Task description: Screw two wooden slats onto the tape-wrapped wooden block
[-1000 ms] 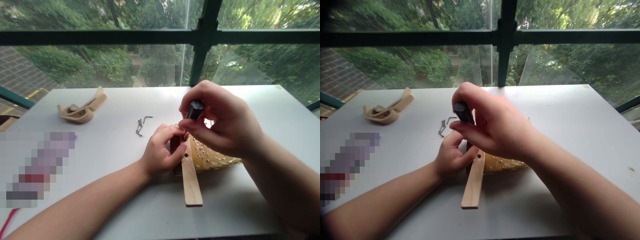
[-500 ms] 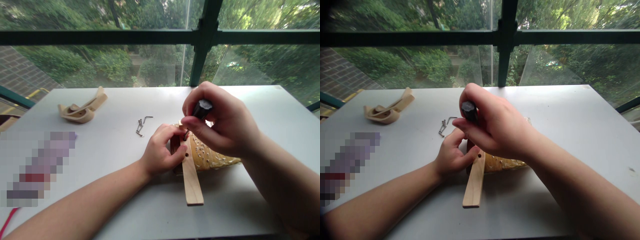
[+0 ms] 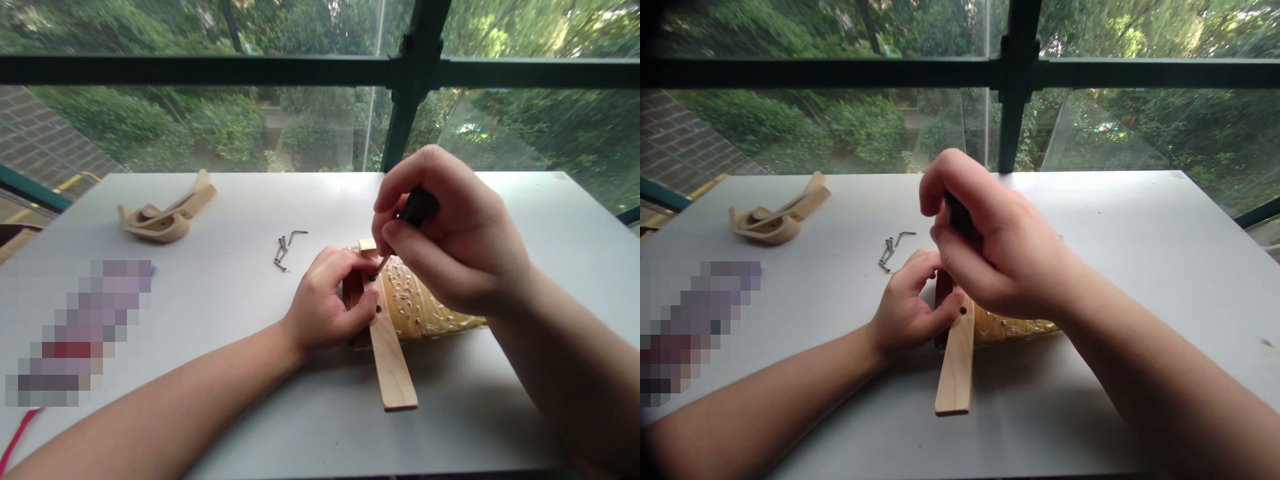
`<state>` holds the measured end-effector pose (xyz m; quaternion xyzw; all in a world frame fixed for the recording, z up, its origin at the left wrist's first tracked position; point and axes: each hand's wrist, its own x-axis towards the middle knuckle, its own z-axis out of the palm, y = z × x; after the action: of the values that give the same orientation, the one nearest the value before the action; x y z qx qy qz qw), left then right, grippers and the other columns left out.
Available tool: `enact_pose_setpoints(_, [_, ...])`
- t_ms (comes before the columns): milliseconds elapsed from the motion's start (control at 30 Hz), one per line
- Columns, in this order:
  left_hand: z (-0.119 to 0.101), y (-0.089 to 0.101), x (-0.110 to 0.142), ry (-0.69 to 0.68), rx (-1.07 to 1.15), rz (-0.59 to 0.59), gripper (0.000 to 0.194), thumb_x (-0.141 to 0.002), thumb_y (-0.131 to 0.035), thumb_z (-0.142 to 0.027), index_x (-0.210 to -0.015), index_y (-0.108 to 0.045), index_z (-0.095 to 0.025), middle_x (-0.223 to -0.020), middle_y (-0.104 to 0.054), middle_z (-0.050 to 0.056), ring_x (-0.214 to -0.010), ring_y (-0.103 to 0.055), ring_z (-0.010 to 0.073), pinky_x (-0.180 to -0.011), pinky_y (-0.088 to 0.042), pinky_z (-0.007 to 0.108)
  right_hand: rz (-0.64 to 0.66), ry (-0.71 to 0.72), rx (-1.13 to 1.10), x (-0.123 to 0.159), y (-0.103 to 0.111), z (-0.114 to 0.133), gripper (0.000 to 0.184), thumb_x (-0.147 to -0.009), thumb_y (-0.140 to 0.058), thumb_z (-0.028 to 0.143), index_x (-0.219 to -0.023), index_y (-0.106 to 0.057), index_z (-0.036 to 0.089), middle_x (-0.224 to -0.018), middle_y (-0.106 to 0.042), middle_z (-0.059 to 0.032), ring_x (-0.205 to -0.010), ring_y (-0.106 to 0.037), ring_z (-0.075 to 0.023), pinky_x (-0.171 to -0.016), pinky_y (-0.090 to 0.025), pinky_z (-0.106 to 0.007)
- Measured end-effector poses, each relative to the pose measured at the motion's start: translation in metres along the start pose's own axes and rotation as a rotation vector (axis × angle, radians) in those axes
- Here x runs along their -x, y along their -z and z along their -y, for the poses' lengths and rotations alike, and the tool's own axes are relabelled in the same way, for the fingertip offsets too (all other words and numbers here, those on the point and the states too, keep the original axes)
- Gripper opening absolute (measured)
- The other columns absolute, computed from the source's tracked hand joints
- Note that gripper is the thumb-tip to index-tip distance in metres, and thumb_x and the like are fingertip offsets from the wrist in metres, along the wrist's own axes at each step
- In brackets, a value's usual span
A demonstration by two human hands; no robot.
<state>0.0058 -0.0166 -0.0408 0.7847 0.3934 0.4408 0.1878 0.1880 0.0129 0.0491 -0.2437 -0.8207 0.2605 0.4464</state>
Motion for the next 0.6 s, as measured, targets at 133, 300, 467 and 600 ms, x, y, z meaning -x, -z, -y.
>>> enact_pose_setpoints(133, [0.0007,-0.0004,-0.0002,-0.033,0.005,-0.019,0.02,-0.083,-0.068,-0.024,-0.102,-0.062,-0.022,-0.102,-0.07,0.005,-0.093,-0.06,0.0203,-0.084,-0.051,0.037,0.052,-0.017,-0.048,0.0006,0.0029,0.0018,0.033,-0.079,-0.058,0.001,-0.102,-0.051,0.024,-0.088,-0.06,-0.0014,-0.074,-0.059,-0.0162,-0.061,-0.051,-0.03])
enact_pose_setpoints(300, [0.0013,-0.0016,0.0008,-0.021,0.0,-0.018,0.023,-0.082,-0.068,-0.022,-0.104,-0.062,-0.021,-0.097,-0.067,0.004,-0.091,-0.06,0.0194,-0.083,-0.051,0.035,0.107,-0.045,-0.062,0.0005,0.0062,0.0004,0.038,-0.083,-0.057,0.003,-0.113,-0.05,0.025,-0.092,-0.062,-0.0014,-0.078,-0.061,-0.0162,-0.065,-0.054,-0.03])
enact_pose_setpoints(467, [0.0016,-0.0018,0.0012,-0.012,-0.007,-0.025,0.023,-0.082,-0.067,-0.022,-0.104,-0.063,-0.022,-0.098,-0.067,0.003,-0.09,-0.06,0.0193,-0.082,-0.052,0.036,0.159,0.001,-0.083,-0.0008,0.0069,-0.0034,0.042,-0.086,-0.061,0.006,-0.122,-0.051,0.026,-0.101,-0.064,-0.0029,-0.086,-0.063,-0.0164,-0.066,-0.056,-0.027])
enact_pose_setpoints(600, [0.0013,-0.0015,0.0001,-0.022,0.009,-0.024,0.022,-0.082,-0.067,-0.021,-0.104,-0.063,-0.022,-0.098,-0.068,0.003,-0.091,-0.06,0.0194,-0.084,-0.052,0.036,0.136,0.019,-0.096,-0.0005,0.0058,-0.0051,0.037,-0.086,-0.062,0.007,-0.117,-0.053,0.026,-0.104,-0.064,-0.0023,-0.085,-0.063,-0.0154,-0.061,-0.055,-0.024])
